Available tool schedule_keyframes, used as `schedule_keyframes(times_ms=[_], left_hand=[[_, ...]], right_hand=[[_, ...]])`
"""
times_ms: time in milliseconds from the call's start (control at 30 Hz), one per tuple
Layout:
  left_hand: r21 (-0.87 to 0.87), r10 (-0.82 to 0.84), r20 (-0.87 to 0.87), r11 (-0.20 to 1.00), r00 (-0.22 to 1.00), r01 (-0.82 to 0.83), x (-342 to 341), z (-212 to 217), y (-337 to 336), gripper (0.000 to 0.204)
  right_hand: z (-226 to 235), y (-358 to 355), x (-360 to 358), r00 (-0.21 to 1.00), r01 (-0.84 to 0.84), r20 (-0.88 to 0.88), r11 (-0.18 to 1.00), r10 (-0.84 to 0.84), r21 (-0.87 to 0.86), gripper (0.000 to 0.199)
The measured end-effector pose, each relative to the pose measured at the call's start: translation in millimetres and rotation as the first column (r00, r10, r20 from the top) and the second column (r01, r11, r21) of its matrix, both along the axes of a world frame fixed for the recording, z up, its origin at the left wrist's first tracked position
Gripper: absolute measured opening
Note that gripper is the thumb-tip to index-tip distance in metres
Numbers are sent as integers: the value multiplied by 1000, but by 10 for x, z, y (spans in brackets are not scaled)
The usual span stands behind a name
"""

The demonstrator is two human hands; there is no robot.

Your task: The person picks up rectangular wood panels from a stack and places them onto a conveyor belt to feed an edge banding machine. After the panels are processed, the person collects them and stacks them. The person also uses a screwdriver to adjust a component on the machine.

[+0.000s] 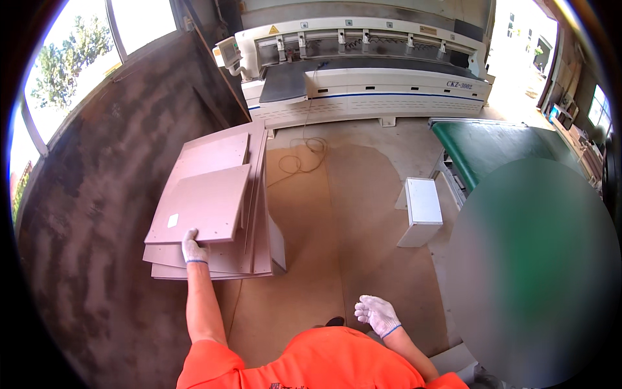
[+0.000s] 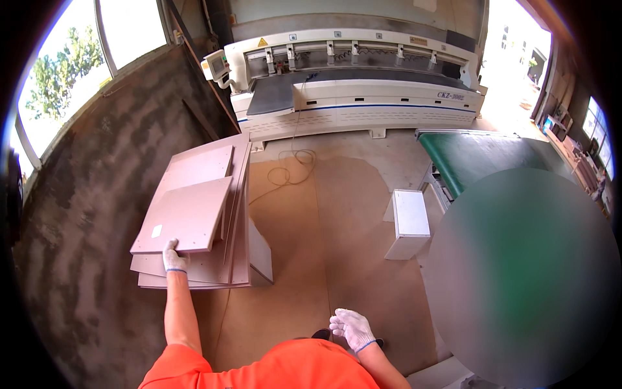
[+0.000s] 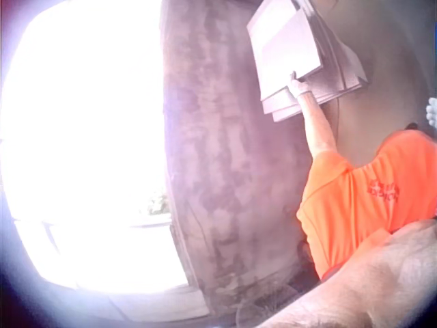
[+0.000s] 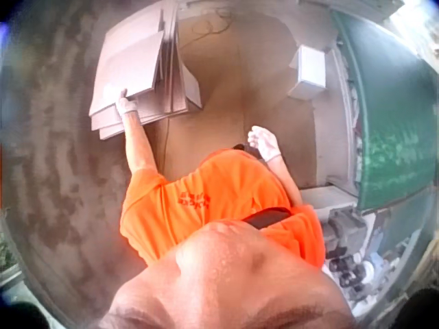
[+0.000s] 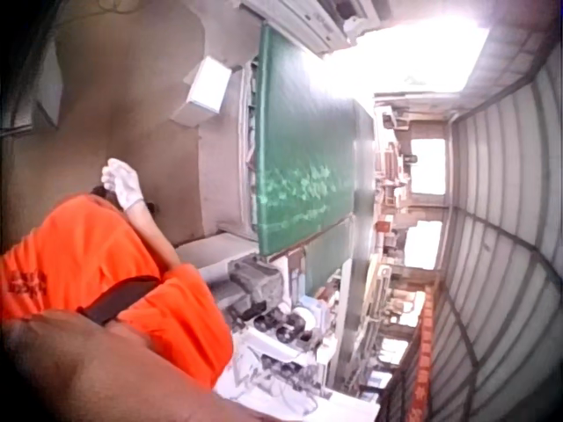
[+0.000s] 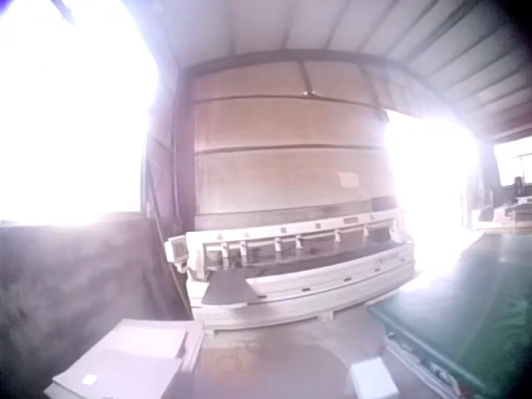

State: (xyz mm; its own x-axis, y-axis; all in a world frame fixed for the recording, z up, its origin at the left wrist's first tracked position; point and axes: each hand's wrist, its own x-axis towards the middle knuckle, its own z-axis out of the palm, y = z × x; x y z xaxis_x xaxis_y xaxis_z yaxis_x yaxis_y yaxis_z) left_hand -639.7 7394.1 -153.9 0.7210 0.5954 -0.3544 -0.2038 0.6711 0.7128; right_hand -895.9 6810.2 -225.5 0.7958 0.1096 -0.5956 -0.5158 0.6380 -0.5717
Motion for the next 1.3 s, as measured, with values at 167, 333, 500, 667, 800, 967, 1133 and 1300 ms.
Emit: schedule_keyframes(times_ms=[167, 333, 500, 667, 800, 967, 1133, 1300], left_hand=[[548, 395, -379, 825, 837, -141, 297, 83, 26, 51], [897, 381, -299, 426, 875, 121, 195, -270, -1519, 72], [944, -105, -161, 274, 981, 184, -142, -1104, -3874, 62], [731, -706, -422, 107, 569, 674, -932, -1272, -6229, 62], [844, -803, -454, -247, 387, 476, -1291, -1228, -7448, 58], [916, -867, -397, -354, 302, 189, -1555, -1202, -8566, 54], [945, -932, -316, -325, 180, -23, -1763, -1032, -9668, 57], [945, -961, -260, -273, 94, -178, -1866, -776, -10937, 57]], right_hand=[[-5, -166, -19, 999, 31, 17, 999, -30, -23, 24], [-265, -573, -206, 992, 104, -64, 992, -109, -74, 31], [-33, -1355, -450, 978, 207, -22, 978, -207, -21, 22], [111, -2188, -966, 921, 378, -30, 911, -388, -163, 35], [531, -2764, -1698, 748, 642, -54, 743, -661, -191, 11], [-115, -3378, -2805, 597, 797, 9, 592, -802, -117, 9], [-22, -3621, -3221, 314, 856, -119, 335, -942, -395, 18], [70, -4090, -3212, 203, 873, -52, 205, -978, -442, 18]])
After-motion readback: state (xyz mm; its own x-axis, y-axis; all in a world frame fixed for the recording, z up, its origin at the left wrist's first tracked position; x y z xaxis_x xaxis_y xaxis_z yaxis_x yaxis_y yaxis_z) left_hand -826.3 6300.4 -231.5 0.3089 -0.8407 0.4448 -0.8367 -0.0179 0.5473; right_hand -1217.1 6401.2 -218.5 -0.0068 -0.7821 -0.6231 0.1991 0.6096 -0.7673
